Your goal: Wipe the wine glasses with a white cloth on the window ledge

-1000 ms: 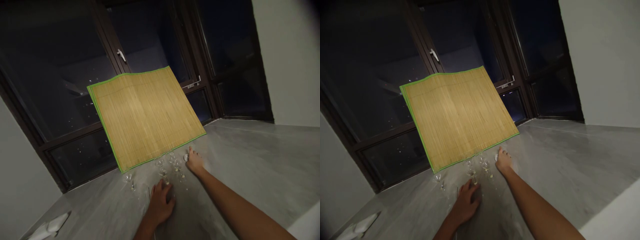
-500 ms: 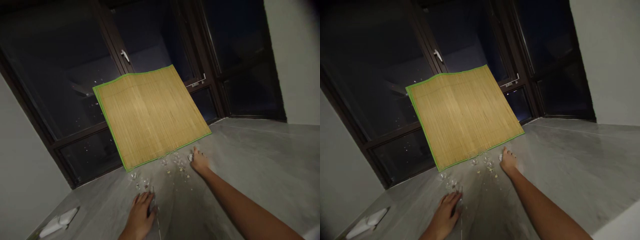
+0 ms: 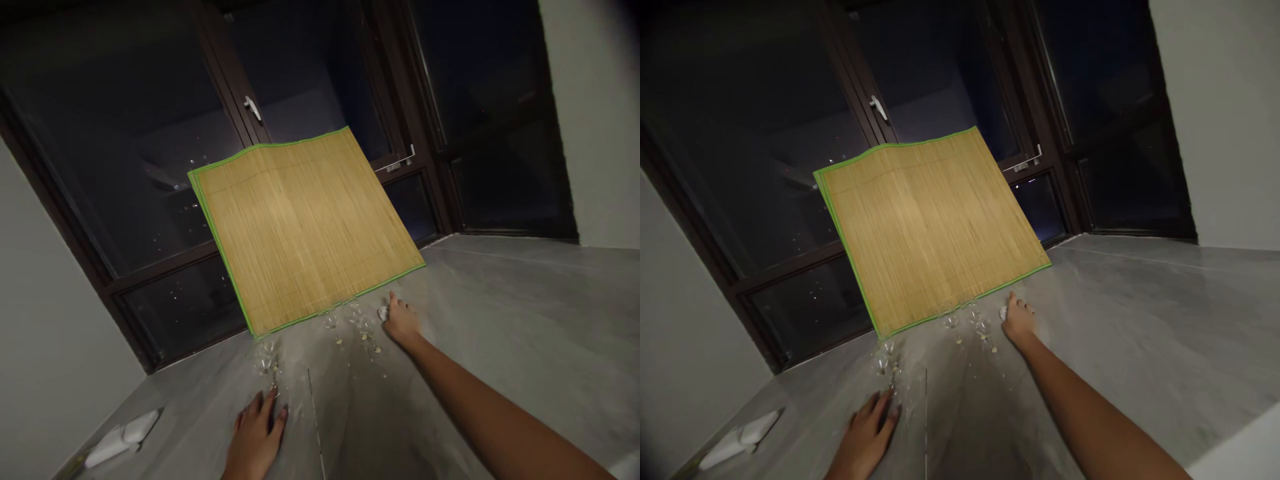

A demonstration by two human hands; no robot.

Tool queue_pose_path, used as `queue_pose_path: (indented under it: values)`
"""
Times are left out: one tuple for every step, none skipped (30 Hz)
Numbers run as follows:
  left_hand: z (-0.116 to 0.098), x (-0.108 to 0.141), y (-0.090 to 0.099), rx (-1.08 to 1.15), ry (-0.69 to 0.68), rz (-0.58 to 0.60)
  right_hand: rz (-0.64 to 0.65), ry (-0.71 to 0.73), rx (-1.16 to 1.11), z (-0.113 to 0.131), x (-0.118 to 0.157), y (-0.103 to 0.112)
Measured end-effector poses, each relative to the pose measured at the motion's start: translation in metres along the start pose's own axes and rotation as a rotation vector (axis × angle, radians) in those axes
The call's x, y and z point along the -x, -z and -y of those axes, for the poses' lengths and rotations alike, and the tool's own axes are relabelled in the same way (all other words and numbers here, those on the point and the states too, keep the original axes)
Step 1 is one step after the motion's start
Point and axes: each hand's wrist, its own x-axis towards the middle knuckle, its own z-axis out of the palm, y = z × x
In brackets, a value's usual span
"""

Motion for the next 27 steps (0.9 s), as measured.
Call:
queue_pose_path:
  values:
    - [-0.006,0.005,0.002,-0.022,0.025,-0.027,0.002,-0.003,0.000,0.000,0.000,0.000]
    - [-0.014,0.009,0.004,-0.039,0.029,-0.058,0.004,-0.004,0.000,0.000,0.000,0.000]
    - [-0.024,0.012,0.006,-0.043,0.005,-0.087,0.005,-0.004,0.000,0.001,0.000,0.001]
    - [-0.036,0.013,0.006,-0.032,-0.042,-0.117,0.004,-0.004,0.000,0.001,0.000,0.001]
    - [-0.049,0.013,0.006,-0.001,-0.085,-0.133,0.003,-0.005,-0.001,0.001,0.000,0.001]
    - [-0.064,0.010,0.005,0.060,-0.166,-0.127,0.002,-0.006,0.000,0.001,0.000,0.002]
    - [-0.080,0.004,0.002,0.137,-0.252,-0.110,0.004,-0.007,0.000,0.002,0.000,0.002]
    - [-0.096,-0.003,0.000,0.198,-0.308,-0.110,0.006,-0.006,0.002,0.002,0.000,0.002]
    - [-0.111,-0.012,-0.003,0.233,-0.342,-0.118,0.008,-0.007,0.003,0.002,0.000,0.003]
    - [-0.126,-0.022,-0.006,0.250,-0.347,-0.130,0.010,-0.008,0.006,0.002,0.000,0.003]
    - [-0.139,-0.033,-0.008,0.255,-0.354,-0.116,0.011,-0.009,0.009,0.003,0.000,0.004]
    - [-0.151,-0.044,-0.009,0.263,-0.342,-0.103,0.010,-0.010,0.012,0.003,0.000,0.004]
    - [-0.160,-0.054,-0.010,0.273,-0.321,-0.097,0.009,-0.009,0.016,0.003,0.000,0.004]
    - [-0.167,-0.063,-0.010,0.280,-0.308,-0.096,0.007,-0.008,0.019,0.003,0.000,0.004]
    - [-0.173,-0.071,-0.010,0.288,-0.295,-0.093,0.006,-0.006,0.023,0.002,0.000,0.003]
    - [-0.176,-0.076,-0.010,0.295,-0.289,-0.090,0.005,-0.004,0.027,0.002,0.000,0.003]
    - [-0.178,-0.080,-0.009,0.297,-0.290,-0.089,0.004,-0.004,0.031,0.002,0.000,0.003]
    - [-0.178,-0.080,-0.008,0.291,-0.300,-0.090,0.004,-0.005,0.035,0.002,0.000,0.003]
    - [-0.177,-0.079,-0.007,0.278,-0.318,-0.095,0.004,-0.007,0.037,0.001,0.000,0.003]
    - [-0.174,-0.075,-0.006,0.263,-0.340,-0.103,0.006,-0.009,0.037,0.001,0.001,0.003]
    - [-0.170,-0.068,-0.004,0.246,-0.360,-0.111,0.008,-0.011,0.036,0.001,0.001,0.004]
    - [-0.165,-0.060,-0.003,0.231,-0.378,-0.115,0.011,-0.012,0.034,0.001,0.001,0.004]
    - [-0.159,-0.050,-0.001,0.221,-0.388,-0.113,0.015,-0.011,0.030,0.001,0.001,0.004]
    - [-0.152,-0.039,0.001,0.215,-0.392,-0.107,0.019,-0.011,0.025,0.001,0.001,0.004]
    - [-0.143,-0.027,0.003,0.208,-0.394,-0.098,0.022,-0.008,0.020,0.001,0.001,0.004]
    - [-0.133,-0.016,0.004,0.200,-0.399,-0.083,0.025,-0.005,0.016,0.001,0.001,0.003]
    - [-0.121,-0.005,0.005,0.193,-0.396,-0.065,0.027,-0.003,0.014,0.001,0.001,0.003]
